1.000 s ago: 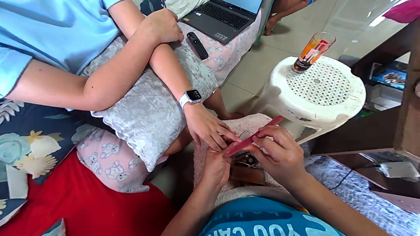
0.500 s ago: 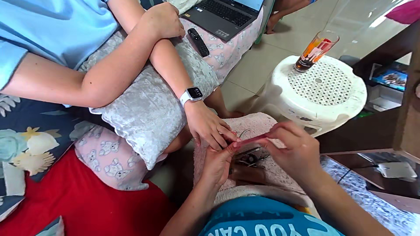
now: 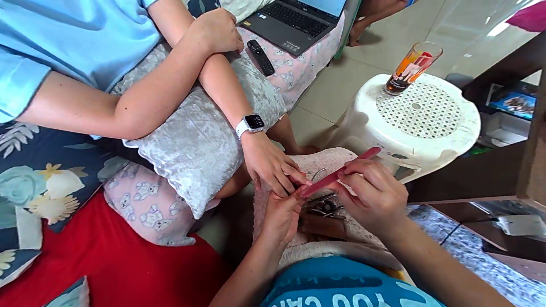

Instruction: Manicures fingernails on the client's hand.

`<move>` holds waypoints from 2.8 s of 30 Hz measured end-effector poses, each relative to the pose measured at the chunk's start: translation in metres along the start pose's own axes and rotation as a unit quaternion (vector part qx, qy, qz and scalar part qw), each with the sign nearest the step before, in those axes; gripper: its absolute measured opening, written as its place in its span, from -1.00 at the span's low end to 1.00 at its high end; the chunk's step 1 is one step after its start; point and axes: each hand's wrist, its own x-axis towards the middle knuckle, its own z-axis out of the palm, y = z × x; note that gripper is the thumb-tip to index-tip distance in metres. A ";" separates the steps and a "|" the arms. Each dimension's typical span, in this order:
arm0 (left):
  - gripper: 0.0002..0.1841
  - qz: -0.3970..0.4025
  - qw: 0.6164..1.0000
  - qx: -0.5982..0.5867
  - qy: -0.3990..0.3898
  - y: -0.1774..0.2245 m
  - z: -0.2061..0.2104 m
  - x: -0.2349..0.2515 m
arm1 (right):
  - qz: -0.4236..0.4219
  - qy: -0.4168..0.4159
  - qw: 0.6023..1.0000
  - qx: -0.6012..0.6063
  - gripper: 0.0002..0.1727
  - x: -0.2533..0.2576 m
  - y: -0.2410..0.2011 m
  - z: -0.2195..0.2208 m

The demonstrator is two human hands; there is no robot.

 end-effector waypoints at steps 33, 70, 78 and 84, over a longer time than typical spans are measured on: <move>-0.83 -0.022 1.000 0.014 -0.015 0.003 -0.009 0.001 | -0.051 -0.081 0.992 0.082 -0.60 0.015 0.000 0.002; -0.81 -0.007 0.991 0.114 -0.065 0.021 -0.018 -0.007 | 0.019 -0.175 0.811 0.557 -0.69 0.064 -0.019 -0.001; -0.69 0.011 0.988 0.145 -0.057 0.023 -0.022 -0.012 | 0.083 -0.265 0.799 0.533 -0.71 0.009 -0.019 0.015; -0.52 0.005 0.990 0.107 -0.095 0.018 -0.021 -0.007 | 0.184 -0.249 0.832 0.461 -0.71 -0.013 -0.011 -0.010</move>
